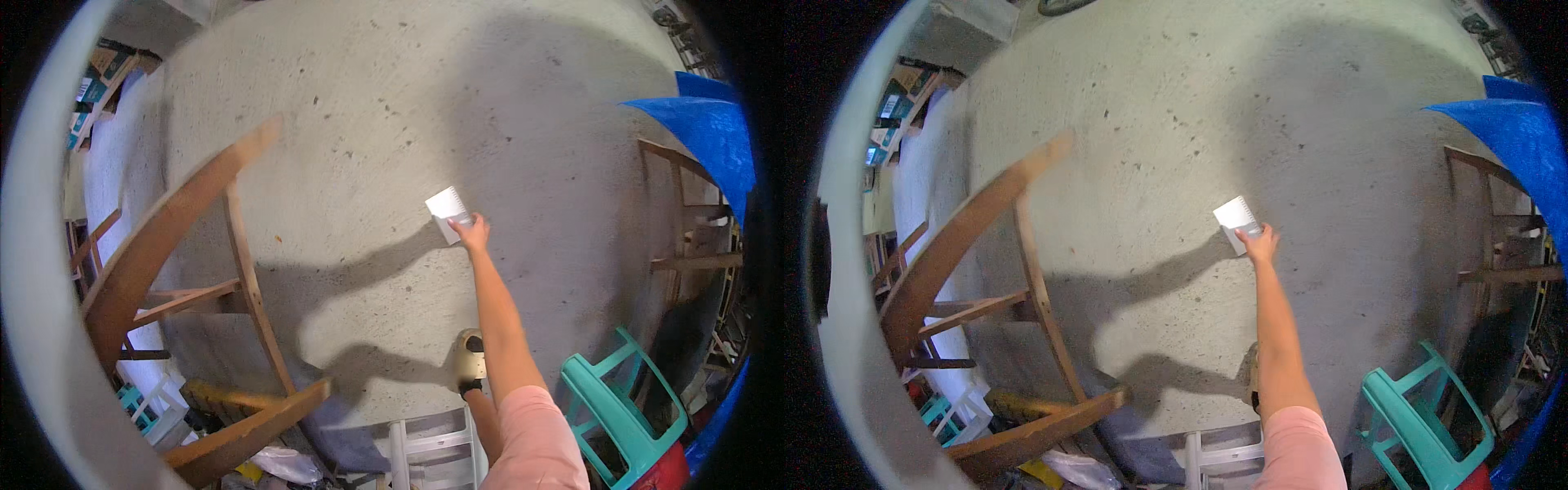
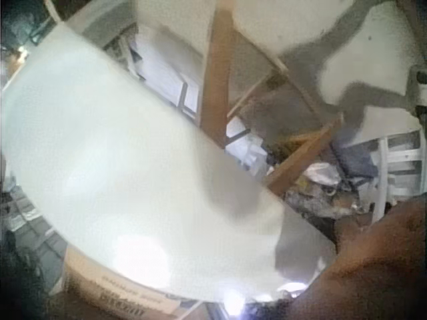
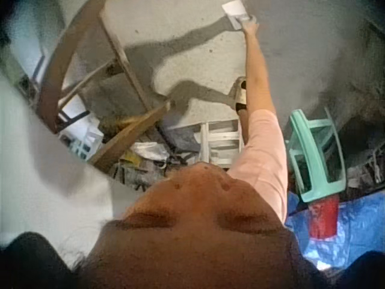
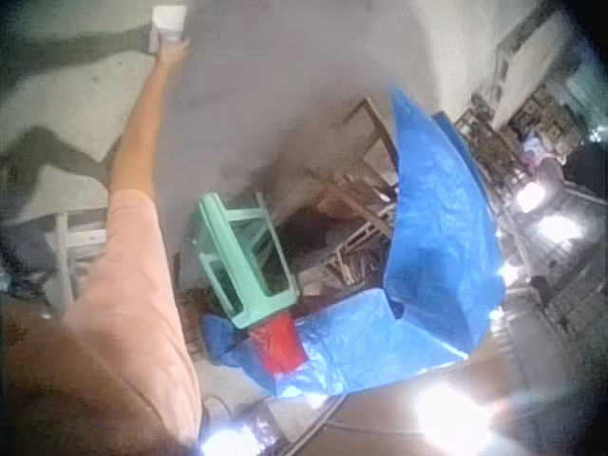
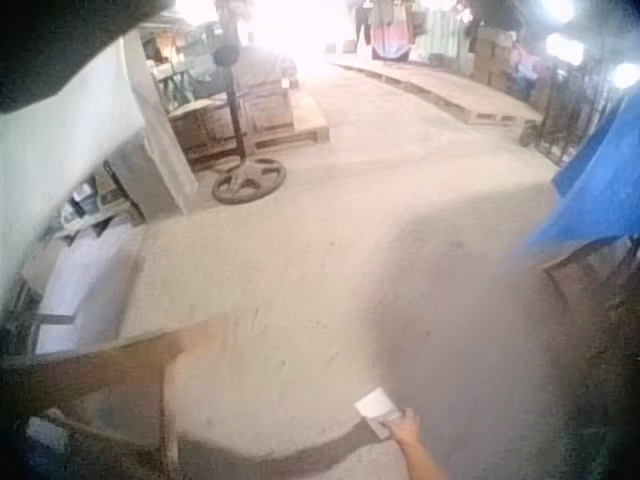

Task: The person binds notebooks by inserting plastic coils into the pre-punched holes of notebook stacks and then using pliers to trim and crimp the ends of the coils.

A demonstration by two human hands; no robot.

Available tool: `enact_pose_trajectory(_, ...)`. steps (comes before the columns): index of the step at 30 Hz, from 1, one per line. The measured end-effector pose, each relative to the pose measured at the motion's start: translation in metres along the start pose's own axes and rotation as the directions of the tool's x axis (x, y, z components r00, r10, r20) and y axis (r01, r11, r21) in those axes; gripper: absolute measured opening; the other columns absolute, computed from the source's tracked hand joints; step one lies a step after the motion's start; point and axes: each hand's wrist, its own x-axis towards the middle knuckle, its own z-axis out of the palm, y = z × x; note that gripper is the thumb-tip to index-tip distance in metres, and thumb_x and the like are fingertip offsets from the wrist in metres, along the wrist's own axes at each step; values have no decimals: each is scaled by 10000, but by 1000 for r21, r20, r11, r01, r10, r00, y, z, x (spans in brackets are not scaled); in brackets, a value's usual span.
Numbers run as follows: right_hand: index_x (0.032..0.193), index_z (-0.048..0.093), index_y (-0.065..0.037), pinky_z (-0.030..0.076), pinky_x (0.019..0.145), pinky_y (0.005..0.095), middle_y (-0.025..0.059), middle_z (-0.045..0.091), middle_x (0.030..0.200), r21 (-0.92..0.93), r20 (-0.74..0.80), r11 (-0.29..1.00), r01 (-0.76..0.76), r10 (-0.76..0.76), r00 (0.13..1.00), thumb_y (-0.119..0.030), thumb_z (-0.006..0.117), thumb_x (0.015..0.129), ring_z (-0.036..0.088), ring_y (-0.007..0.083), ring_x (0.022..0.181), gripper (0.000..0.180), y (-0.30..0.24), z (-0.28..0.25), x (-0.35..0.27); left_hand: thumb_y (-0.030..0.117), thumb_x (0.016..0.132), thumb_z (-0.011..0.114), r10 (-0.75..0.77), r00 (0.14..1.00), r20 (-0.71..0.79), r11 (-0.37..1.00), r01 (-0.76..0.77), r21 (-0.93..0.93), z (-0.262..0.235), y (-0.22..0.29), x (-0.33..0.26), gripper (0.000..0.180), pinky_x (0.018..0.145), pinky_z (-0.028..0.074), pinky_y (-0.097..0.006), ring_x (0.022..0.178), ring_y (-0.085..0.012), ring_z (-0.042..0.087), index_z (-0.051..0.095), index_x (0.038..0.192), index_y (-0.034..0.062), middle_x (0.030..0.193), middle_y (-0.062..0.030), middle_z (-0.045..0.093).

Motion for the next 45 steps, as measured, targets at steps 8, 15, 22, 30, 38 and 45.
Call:
enact_pose_trajectory(8, 1051, 504, -7, 444, 879, 438, 227, 504, 1171, -134, 13, 991, 7, -5, 1000, -202, 770, 675, 525, 388, 1062, 500, 11, 12, -15, 374, 693, 769, 76, 996, -46, 997, -77, -24, 41, 0, 16, 861, 1031, 330, -454, 1248, -401, 384, 353, 1371, 46, 1386, -230, 362)
enact_pose_trajectory(15, 998, 638, -9, 490, 700, 373, 126, 657, 770, 266, 451, 940, 214, -318, 834, -163, 634, 737, 634, 227, 747, 303, 108, -20, -195, 362, 689, 775, 72, 996, -49, 992, -77, -102, -61, -1, -63, 865, 1029, 333, -457, 1244, -397, 391, 348, 1375, 52, 1388, -226, 360)
enact_pose_trajectory(22, 902, 707, -48, 495, 738, 303, 39, 682, 868, 57, 980, 996, 72, -42, -197, -177, 694, 710, 614, 156, 806, 232, 135, -144, -456, 350, 684, 780, -20, 990, -141, 976, -11, -219, -237, -5, -283, 870, 1026, 336, -459, 1240, -393, 397, 343, 1379, 59, 1390, -223, 357)
enact_pose_trajectory(30, 858, 710, -16, 455, 852, 316, 107, 657, 1000, 662, 645, 736, 140, -465, -606, 36, 590, 745, 599, 235, 959, 174, -65, -351, -702, 368, 758, 702, -589, 803, 91, 531, 469, -705, -365, 34, -539, 761, 1009, 343, -462, 1251, -338, 400, 339, 1368, 91, 1402, -163, 352)
enact_pose_trajectory(38, 1056, 659, -38, 462, 778, 298, 114, 652, 986, 863, 504, 301, 405, -460, -731, 123, 546, 763, 599, 210, 901, 353, -67, -459, -997, -56, 796, 647, -955, 282, -95, 38, -203, -978, -398, 38, -762, 925, 849, 491, -355, 1025, -243, 586, 5, 1441, 106, 1136, -155, 534)
enact_pose_trajectory(45, 1102, 554, 9, 513, 796, 300, 89, 619, 1047, 884, 457, 334, 327, -762, -458, 42, 588, 835, 613, 174, 925, 272, 18, -387, -1094, 98, 750, 741, -827, -85, -556, 530, 210, -821, -396, -10, -883, 823, 897, 426, -426, 1104, -343, 520, 230, 1381, -36, 1171, -234, 505)
